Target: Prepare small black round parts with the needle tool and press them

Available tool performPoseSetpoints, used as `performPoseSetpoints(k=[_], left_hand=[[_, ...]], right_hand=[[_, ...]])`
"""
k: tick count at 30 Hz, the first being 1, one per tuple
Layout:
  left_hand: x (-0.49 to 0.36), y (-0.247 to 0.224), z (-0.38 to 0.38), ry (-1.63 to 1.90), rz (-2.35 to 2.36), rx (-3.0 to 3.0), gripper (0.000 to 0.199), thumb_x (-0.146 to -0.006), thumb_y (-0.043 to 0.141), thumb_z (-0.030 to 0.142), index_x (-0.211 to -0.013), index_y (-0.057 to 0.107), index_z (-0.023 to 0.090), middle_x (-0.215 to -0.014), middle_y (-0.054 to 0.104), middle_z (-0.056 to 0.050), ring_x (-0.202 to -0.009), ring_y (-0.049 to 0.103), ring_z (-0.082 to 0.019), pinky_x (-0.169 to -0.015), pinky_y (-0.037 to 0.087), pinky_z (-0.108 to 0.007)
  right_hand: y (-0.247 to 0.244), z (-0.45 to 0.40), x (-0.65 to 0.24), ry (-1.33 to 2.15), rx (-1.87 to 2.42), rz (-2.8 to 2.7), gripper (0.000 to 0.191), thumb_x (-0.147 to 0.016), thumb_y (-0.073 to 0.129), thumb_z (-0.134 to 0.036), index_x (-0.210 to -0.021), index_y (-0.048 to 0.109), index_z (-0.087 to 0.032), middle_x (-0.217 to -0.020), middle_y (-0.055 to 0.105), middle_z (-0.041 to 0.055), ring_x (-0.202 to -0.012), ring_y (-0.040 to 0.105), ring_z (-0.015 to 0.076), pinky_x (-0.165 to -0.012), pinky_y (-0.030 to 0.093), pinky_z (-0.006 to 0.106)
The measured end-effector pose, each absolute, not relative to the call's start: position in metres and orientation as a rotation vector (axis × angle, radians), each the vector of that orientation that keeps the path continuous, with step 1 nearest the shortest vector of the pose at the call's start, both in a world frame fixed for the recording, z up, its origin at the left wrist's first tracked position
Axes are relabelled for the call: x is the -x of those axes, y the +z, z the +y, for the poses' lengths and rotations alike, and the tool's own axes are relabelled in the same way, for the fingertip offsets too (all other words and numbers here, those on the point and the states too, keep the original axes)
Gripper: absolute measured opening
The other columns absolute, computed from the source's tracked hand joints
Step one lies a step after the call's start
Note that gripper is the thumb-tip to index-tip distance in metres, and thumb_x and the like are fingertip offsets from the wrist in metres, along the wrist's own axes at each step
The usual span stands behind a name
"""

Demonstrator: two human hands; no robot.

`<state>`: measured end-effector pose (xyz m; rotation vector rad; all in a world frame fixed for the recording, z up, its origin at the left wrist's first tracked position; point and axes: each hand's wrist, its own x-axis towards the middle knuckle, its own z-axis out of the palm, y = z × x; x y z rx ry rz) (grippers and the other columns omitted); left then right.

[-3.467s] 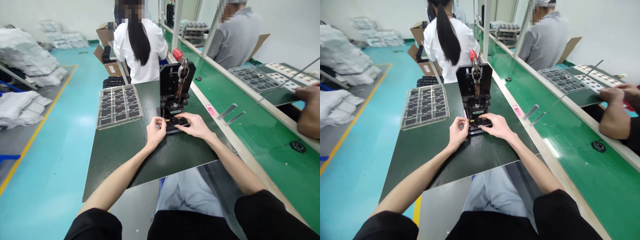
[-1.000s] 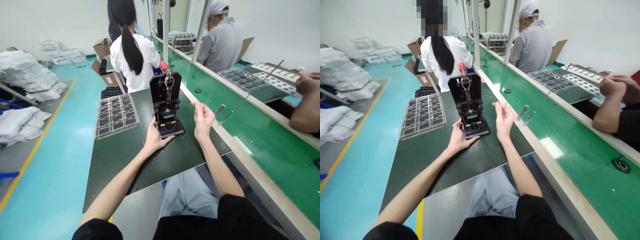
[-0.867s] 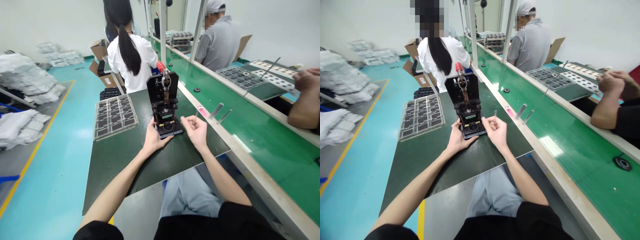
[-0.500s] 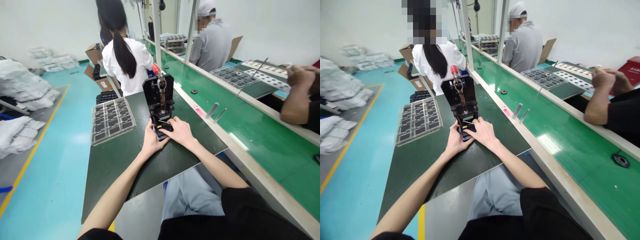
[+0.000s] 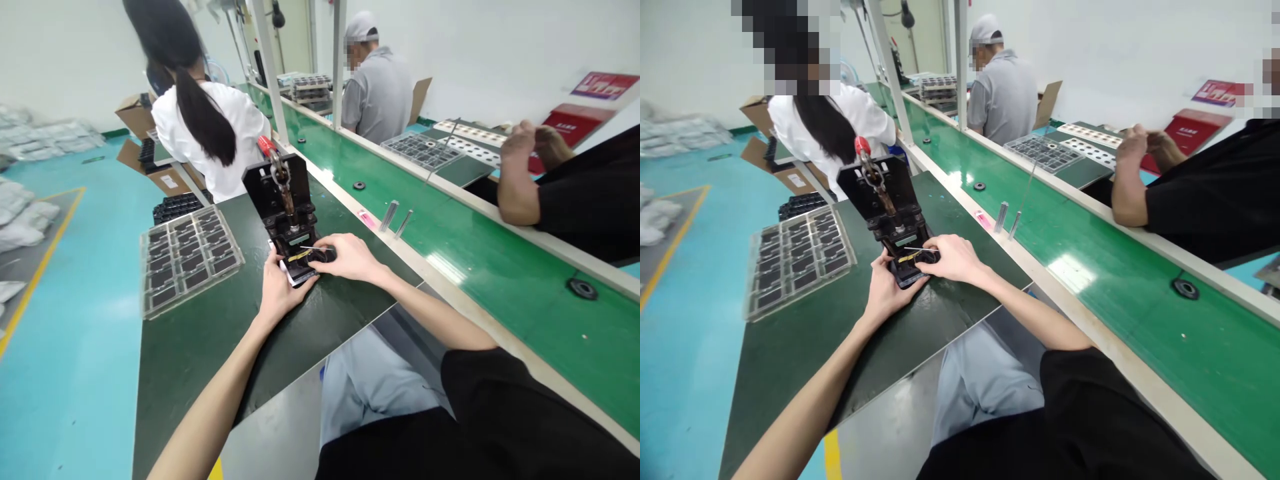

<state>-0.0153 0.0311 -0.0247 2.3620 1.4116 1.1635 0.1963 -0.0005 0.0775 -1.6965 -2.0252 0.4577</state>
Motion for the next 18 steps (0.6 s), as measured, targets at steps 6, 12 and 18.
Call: performPoseSetpoints(k=[6, 12, 18], left_hand=[[0.019, -0.021, 0.030, 1.117, 1.421, -2.385, 0.084, -0.072, 0.081, 0.064, -0.129, 0.044, 0.015, -0.125, 0.054, -0.020, -0.121, 0.060, -0.041, -0.103, 0.054, -0.060], [0.021, -0.019, 0.028, 1.066, 1.466, -2.404, 0.091, -0.073, 0.078, 0.067, -0.134, 0.041, 0.011, -0.127, 0.053, -0.022, -0.121, 0.060, -0.043, -0.101, 0.055, -0.062], [0.020, -0.019, 0.029, 1.087, 1.457, -2.413, 0.084, -0.074, 0.077, 0.067, -0.127, 0.042, 0.012, -0.134, 0.051, -0.027, -0.126, 0.058, -0.045, -0.103, 0.054, -0.062]], right_hand=[[0.065, -0.095, -0.288, 0.228, 1.677, -1.633, 0.032, -0.082, 0.076, -0.051, -0.103, 0.079, -0.027, -0.106, 0.081, 0.0048, -0.093, 0.077, 0.0282, -0.080, 0.060, 0.041], [0.050, -0.123, -0.402, -0.212, 2.204, -1.255, 0.030, -0.079, 0.073, -0.051, -0.099, 0.080, -0.030, -0.108, 0.080, 0.0123, -0.099, 0.075, 0.0362, -0.079, 0.056, 0.046], [0.030, -0.017, -0.483, -0.210, 2.293, -1.166, 0.025, -0.071, 0.080, -0.036, -0.086, 0.079, -0.017, -0.092, 0.077, 0.0270, -0.090, 0.071, 0.0374, -0.072, 0.047, 0.044]])
